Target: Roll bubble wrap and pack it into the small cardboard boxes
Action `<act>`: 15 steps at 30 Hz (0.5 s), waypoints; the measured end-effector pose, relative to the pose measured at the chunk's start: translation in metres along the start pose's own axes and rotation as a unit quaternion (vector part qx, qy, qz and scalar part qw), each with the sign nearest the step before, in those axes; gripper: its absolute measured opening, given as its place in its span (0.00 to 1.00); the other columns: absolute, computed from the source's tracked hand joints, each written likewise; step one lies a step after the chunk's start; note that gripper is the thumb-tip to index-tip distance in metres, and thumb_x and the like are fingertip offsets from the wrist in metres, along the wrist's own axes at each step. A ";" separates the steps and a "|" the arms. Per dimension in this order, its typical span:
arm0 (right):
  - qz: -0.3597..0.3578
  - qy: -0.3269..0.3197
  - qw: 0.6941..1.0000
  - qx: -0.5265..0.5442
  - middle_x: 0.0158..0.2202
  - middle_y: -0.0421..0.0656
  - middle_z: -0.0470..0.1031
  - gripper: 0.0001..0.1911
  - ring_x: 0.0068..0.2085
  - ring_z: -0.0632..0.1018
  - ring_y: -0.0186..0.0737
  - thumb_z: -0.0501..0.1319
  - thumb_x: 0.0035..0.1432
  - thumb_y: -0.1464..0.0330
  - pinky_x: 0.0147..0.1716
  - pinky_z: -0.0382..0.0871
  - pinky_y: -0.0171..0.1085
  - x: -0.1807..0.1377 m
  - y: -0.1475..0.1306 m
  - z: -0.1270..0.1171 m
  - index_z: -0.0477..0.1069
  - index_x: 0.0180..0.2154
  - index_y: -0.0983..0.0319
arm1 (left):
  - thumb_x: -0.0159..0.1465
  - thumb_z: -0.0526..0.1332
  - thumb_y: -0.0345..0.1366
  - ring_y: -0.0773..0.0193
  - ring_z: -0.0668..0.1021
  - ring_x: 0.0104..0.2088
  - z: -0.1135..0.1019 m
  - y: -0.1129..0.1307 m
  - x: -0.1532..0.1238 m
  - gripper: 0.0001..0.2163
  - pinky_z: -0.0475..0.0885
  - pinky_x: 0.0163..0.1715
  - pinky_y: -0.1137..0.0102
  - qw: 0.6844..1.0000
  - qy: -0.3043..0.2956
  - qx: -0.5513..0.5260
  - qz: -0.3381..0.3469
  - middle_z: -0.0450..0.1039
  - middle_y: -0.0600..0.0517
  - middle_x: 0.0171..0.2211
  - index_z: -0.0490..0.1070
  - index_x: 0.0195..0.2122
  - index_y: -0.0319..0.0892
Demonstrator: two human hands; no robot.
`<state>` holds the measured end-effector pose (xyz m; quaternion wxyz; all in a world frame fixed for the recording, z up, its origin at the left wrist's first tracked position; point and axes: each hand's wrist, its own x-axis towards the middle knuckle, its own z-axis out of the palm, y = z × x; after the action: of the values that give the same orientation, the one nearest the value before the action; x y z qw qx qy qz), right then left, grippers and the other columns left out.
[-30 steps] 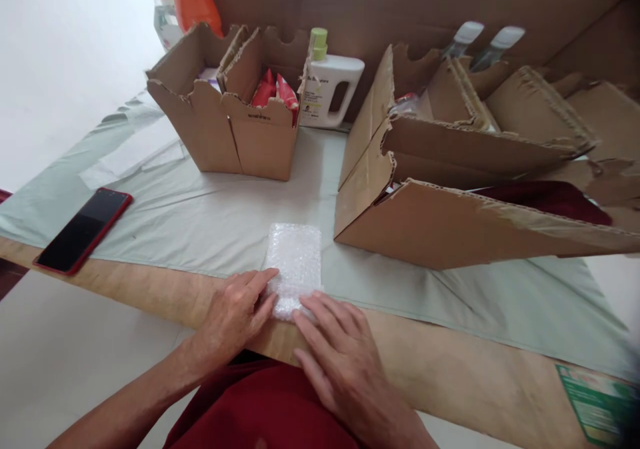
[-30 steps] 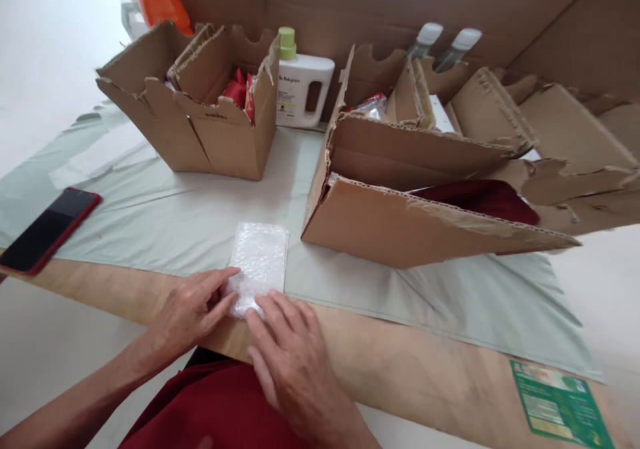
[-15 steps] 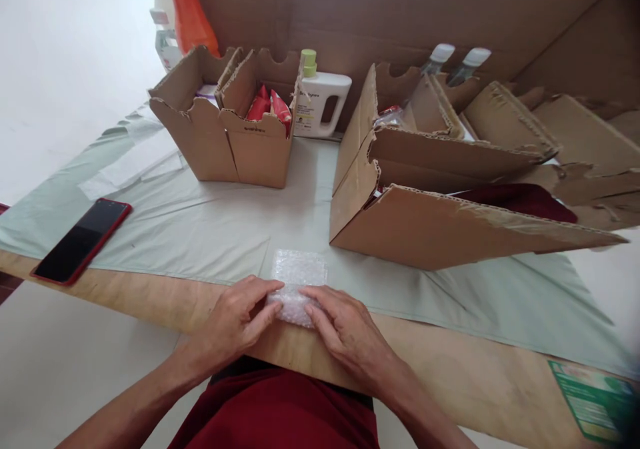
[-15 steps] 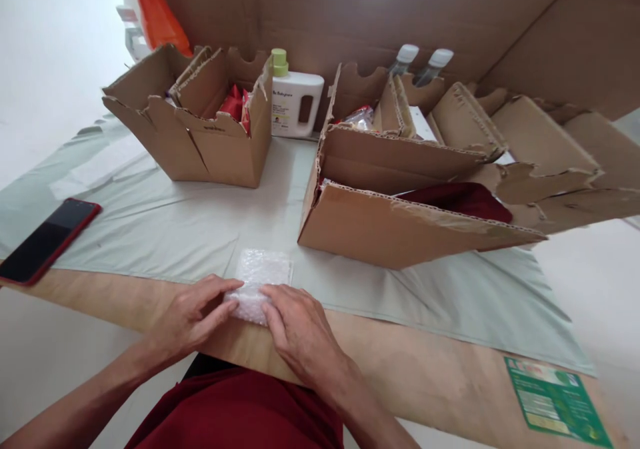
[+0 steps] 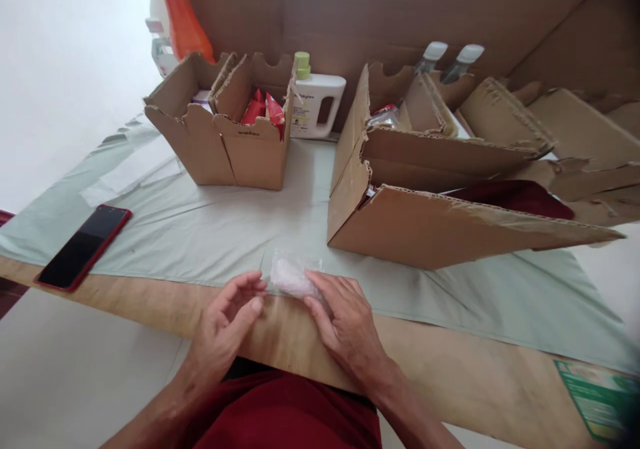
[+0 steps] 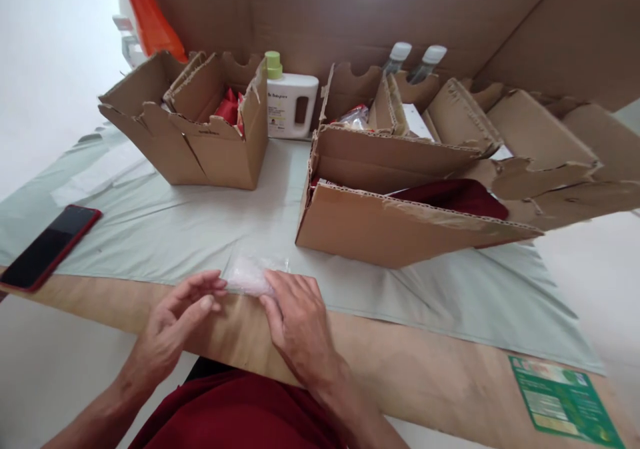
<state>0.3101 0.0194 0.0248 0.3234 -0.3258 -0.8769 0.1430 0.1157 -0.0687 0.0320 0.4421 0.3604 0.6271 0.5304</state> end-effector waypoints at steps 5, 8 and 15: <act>0.083 -0.046 0.983 0.158 0.51 0.43 0.80 0.16 0.48 0.79 0.42 0.54 0.73 0.71 0.49 0.71 0.41 -0.016 -0.031 -0.010 0.67 0.59 0.57 | 0.61 0.73 0.43 0.47 0.77 0.60 0.024 -0.003 -0.012 0.26 0.71 0.61 0.57 0.964 -0.102 -0.233 -0.073 0.77 0.43 0.58 0.74 0.59 0.44; 0.126 -0.050 0.974 0.181 0.49 0.42 0.80 0.14 0.48 0.78 0.43 0.55 0.72 0.71 0.49 0.71 0.42 -0.025 -0.039 -0.015 0.70 0.55 0.55 | 0.62 0.72 0.40 0.51 0.77 0.60 0.032 -0.005 -0.013 0.24 0.71 0.61 0.61 0.959 -0.116 -0.248 -0.067 0.79 0.46 0.57 0.75 0.59 0.48; 0.261 -0.153 0.916 0.264 0.66 0.50 0.69 0.46 0.63 0.72 0.57 0.74 0.54 0.59 0.62 0.68 0.55 -0.032 -0.023 -0.049 0.60 0.70 0.53 | 0.61 0.70 0.39 0.60 0.78 0.38 0.028 0.007 -0.024 0.17 0.73 0.38 0.72 0.958 -0.195 -0.155 -0.145 0.77 0.52 0.34 0.79 0.51 0.44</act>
<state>0.3499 -0.0168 0.0573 0.2110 -0.4196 -0.7299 0.4966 0.1502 -0.0795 0.0418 0.6785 0.2892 0.4844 0.4704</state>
